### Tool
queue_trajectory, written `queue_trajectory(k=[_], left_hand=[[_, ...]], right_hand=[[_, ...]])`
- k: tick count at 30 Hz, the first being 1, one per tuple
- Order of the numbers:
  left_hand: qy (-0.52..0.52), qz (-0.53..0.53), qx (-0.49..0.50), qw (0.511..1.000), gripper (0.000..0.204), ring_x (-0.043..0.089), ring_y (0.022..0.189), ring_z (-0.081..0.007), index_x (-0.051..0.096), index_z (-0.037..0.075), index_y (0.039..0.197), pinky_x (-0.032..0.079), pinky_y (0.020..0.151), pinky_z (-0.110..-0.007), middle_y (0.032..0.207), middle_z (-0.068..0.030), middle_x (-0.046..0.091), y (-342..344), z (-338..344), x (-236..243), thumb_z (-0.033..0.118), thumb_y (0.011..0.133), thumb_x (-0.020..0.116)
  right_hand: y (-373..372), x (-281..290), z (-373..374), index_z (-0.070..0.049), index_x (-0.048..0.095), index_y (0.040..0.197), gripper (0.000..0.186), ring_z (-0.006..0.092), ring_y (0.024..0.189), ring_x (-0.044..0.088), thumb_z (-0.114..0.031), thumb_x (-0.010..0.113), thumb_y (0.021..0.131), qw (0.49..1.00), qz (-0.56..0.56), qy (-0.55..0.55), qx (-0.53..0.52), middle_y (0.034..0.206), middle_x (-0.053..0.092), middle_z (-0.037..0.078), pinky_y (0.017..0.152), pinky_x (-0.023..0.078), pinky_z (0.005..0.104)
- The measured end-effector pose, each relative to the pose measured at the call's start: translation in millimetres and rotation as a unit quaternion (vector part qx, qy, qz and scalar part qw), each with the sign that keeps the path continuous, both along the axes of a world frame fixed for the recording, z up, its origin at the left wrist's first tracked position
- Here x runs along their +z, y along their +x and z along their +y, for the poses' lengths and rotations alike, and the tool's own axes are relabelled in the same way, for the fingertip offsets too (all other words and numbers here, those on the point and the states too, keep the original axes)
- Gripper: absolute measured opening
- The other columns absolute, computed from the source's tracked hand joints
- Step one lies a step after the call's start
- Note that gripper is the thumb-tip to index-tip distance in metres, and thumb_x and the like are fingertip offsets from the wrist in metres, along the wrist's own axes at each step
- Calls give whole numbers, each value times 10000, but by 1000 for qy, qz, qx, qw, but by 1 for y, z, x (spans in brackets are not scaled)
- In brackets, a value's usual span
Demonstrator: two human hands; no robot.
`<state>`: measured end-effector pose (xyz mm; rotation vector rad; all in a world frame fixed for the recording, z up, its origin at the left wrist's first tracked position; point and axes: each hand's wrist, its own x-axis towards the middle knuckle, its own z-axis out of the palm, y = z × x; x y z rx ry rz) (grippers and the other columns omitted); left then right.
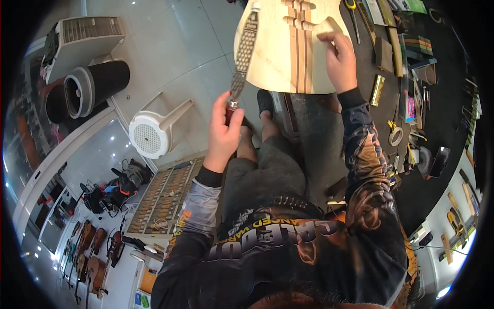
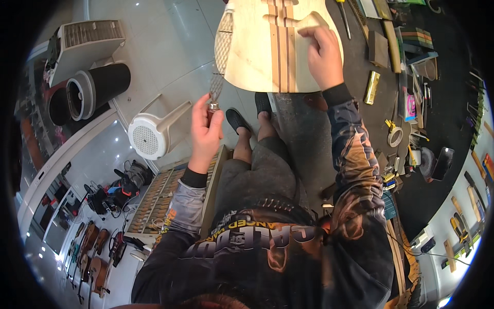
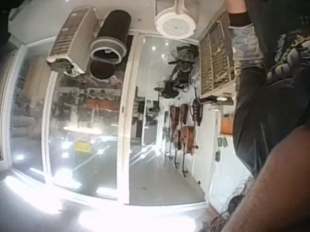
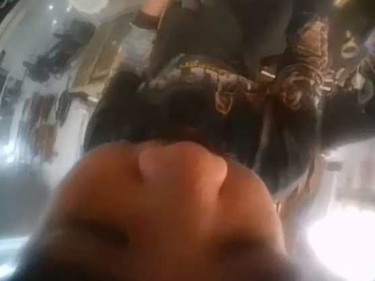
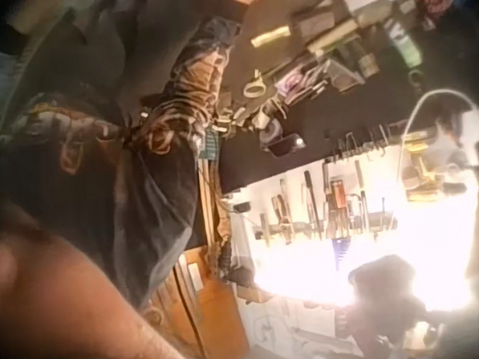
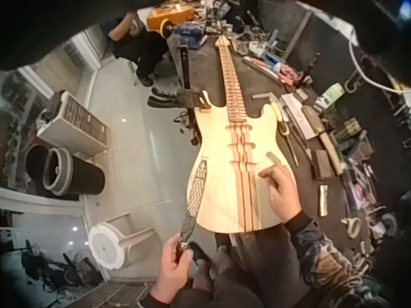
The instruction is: The person shapes the wood of a guitar neck using a rasp. The person uses a long metal rasp to file the sides and back of the neck, periodically checking the progress by hand and rotating the guitar body.
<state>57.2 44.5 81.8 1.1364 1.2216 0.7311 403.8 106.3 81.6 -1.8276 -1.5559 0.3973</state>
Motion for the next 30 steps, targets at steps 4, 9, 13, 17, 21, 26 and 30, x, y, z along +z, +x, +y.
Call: queue_trajectory(k=[4,9,13,17,21,26,30], left_hand=[[26,-16,-58,998,554,477,699,-41,396,29,1537,390,547,-201,1028,-32,605,10,-13,-24,56,1038,632],[62,-21,-89,994,575,511,770,-70,424,17,1563,432,666,-226,977,-9,603,13,-20,-40,6,1028,635],[111,20,-115,987,507,563,827,-88,521,2,1509,484,729,-242,1031,-36,666,18,-24,-42,16,1021,659],[185,47,-86,978,484,665,733,-207,619,48,1442,542,680,-324,920,-119,699,16,-42,-54,26,969,715],[167,86,-109,976,471,660,695,-274,637,31,1415,540,654,-338,905,-141,698,3,-71,-57,1,951,712],[143,97,-89,981,442,708,760,-290,635,19,1400,558,681,-342,1073,-180,753,31,-35,-54,-5,963,695],[144,69,-74,984,423,742,839,-304,633,0,1384,578,738,-346,1258,-220,728,40,-31,-55,-29,964,675]], right_hand=[[-11,-12,31,11,660,1162,203,252,1111,670,30,515,1021,994,7,87,63,1067,702,104,1002,488,333],[-47,0,49,38,579,1325,357,328,1214,580,-225,525,1089,962,263,40,61,1243,588,165,1023,467,415],[-43,7,49,11,592,1352,368,369,1331,527,-246,481,1113,992,-17,41,118,1359,580,178,1152,378,475],[-37,-7,33,-40,571,1435,397,379,1518,361,-249,484,1109,985,-118,17,121,1528,514,171,1257,183,597],[-54,1,13,-74,544,1487,407,376,1581,271,-229,454,1121,974,-162,-40,155,1574,484,159,1278,125,590],[-31,-9,58,-65,520,1507,421,382,1583,268,-234,440,1130,971,-185,54,138,1573,501,170,1287,144,563],[-25,-16,57,-49,503,1515,424,390,1582,269,-169,447,1112,977,-149,43,143,1573,495,192,1288,172,542]])
